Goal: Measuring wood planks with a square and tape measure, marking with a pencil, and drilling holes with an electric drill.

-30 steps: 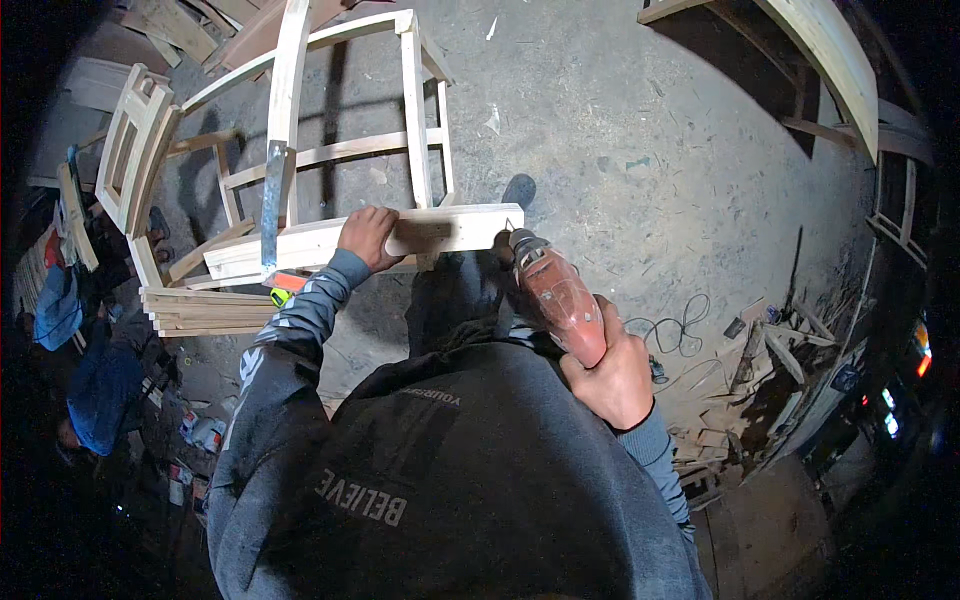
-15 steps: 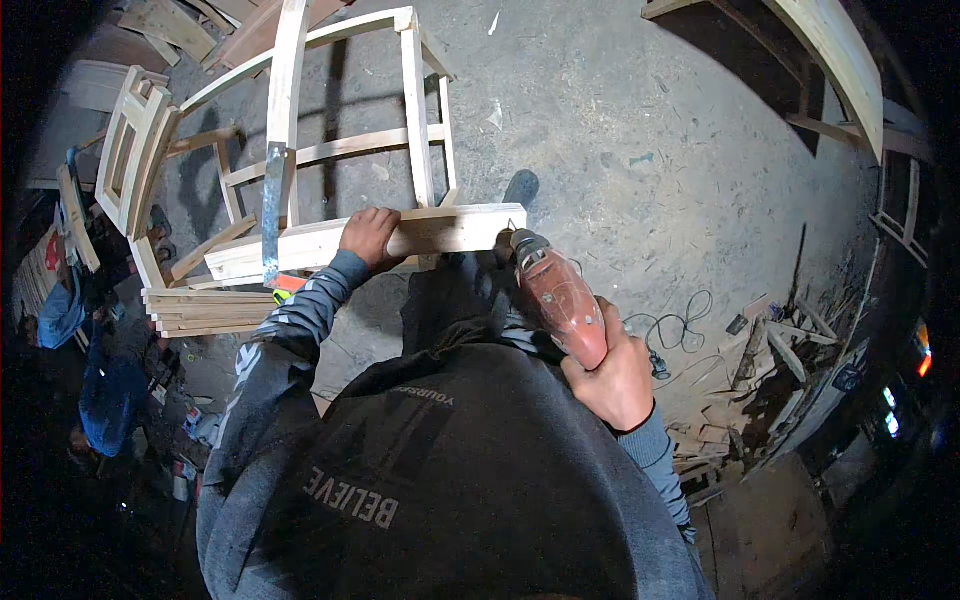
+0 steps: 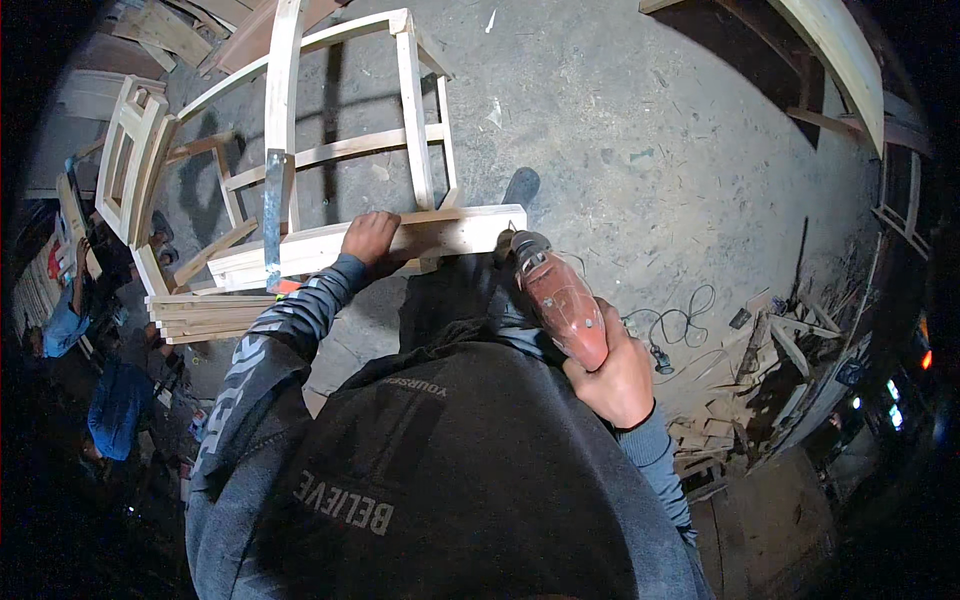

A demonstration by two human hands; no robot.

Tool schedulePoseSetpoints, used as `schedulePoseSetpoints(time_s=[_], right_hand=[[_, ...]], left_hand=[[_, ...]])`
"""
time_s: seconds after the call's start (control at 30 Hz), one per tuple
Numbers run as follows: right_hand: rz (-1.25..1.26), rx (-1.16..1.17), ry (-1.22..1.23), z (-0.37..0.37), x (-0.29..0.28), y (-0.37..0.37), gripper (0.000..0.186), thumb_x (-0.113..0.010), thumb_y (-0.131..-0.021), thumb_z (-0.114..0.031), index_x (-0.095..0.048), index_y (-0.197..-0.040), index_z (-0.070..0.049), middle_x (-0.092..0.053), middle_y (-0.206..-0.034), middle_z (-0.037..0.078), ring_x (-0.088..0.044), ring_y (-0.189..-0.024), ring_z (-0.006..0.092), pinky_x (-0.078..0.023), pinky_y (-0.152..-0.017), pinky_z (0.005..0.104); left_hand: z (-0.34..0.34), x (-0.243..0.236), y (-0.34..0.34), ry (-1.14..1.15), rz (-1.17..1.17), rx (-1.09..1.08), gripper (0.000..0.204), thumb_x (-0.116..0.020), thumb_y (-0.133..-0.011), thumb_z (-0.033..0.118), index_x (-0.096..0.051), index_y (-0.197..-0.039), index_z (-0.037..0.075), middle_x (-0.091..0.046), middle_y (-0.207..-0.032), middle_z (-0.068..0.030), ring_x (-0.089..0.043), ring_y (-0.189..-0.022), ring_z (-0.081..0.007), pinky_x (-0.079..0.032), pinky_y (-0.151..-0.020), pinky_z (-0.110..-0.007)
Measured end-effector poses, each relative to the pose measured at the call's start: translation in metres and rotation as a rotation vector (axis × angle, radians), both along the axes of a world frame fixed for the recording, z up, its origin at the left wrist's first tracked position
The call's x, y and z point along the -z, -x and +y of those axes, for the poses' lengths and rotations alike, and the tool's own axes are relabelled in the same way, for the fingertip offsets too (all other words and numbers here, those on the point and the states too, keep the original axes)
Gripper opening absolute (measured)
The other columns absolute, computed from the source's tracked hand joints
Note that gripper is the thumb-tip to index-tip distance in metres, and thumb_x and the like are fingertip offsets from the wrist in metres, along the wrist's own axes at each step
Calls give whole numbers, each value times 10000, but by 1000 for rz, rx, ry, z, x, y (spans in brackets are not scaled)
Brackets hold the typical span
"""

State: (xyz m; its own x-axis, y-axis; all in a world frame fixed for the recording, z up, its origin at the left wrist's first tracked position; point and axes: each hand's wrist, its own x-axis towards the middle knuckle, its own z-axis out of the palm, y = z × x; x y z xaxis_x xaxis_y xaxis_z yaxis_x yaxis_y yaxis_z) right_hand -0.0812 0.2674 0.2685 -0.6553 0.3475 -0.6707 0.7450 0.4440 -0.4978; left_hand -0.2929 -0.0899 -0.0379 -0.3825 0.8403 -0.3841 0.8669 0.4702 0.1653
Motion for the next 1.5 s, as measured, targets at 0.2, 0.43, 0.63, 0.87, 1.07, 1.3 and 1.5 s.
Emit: schedulePoseSetpoints(time_s=[0.2, 0.43, 0.63, 0.87, 1.07, 1.3, 1.5], right_hand=[[-5, 2, 16, 2, 0, 5, 711, -734, -737, -185, -505, -1389, -15, -712, -909, 294, -700, -836, 490, -575, -755, 545], [0, -22, -3, -3, 5, 5, 739, -741, -724, -186, -499, -1404, -27, -704, -880, 300, -696, -814, 492, -568, -751, 555], [-16, -3, 12, 1, 11, 1, 755, -751, -720, -190, -491, -1412, -36, -706, -882, 296, -696, -814, 492, -567, -750, 560], [-11, -36, -21, 1, 16, 1, 743, -748, -730, -187, -486, -1410, -44, -708, -886, 293, -695, -820, 494, -569, -747, 563], [-11, -29, 13, 3, 21, 4, 729, -737, -746, -176, -479, -1412, -32, -707, -891, 296, -696, -814, 492, -569, -740, 560], [-5, -57, -14, 0, 27, 5, 728, -745, -746, -190, -487, -1408, -27, -705, -889, 303, -696, -819, 495, -567, -742, 562], [-39, -30, 9, 1, 30, 3, 750, -749, -737, -197, -484, -1412, -10, -703, -885, 311, -696, -830, 500, -567, -756, 556]], left_hand=[[9, -18, -1, -58, -123, -89, 621, -812, -728, 450, -604, -1185, 85, -592, -1067, -100, -607, -1017, -290, -491, -871, -422], [11, -23, 3, -47, -182, -73, 676, -835, -681, 445, -587, -1193, 80, -585, -1118, -119, -593, -1051, -321, -488, -878, -450], [10, -26, 2, -100, -225, -126, 676, -844, -678, 428, -583, -1191, 71, -598, -1143, -131, -597, -1058, -334, -487, -890, -468], [13, -28, 1, -80, -235, -145, 651, -851, -685, 394, -590, -1181, 61, -611, -1132, -136, -608, -1049, -340, -492, -895, -469], [11, -26, 2, -65, -192, -93, 632, -761, -804, 513, -630, -1206, 43, -618, -1108, -138, -602, -1051, -323, -491, -880, -438], [9, -24, 2, -82, -155, -66, 653, -742, -832, 548, -630, -1220, 35, -627, -1121, -140, -607, -1060, -316, -488, -882, -442], [9, -21, 1, -54, -155, -62, 662, -744, -828, 560, -633, -1214, 34, -627, -1113, -139, -605, -1056, -319, -483, -885, -443]])
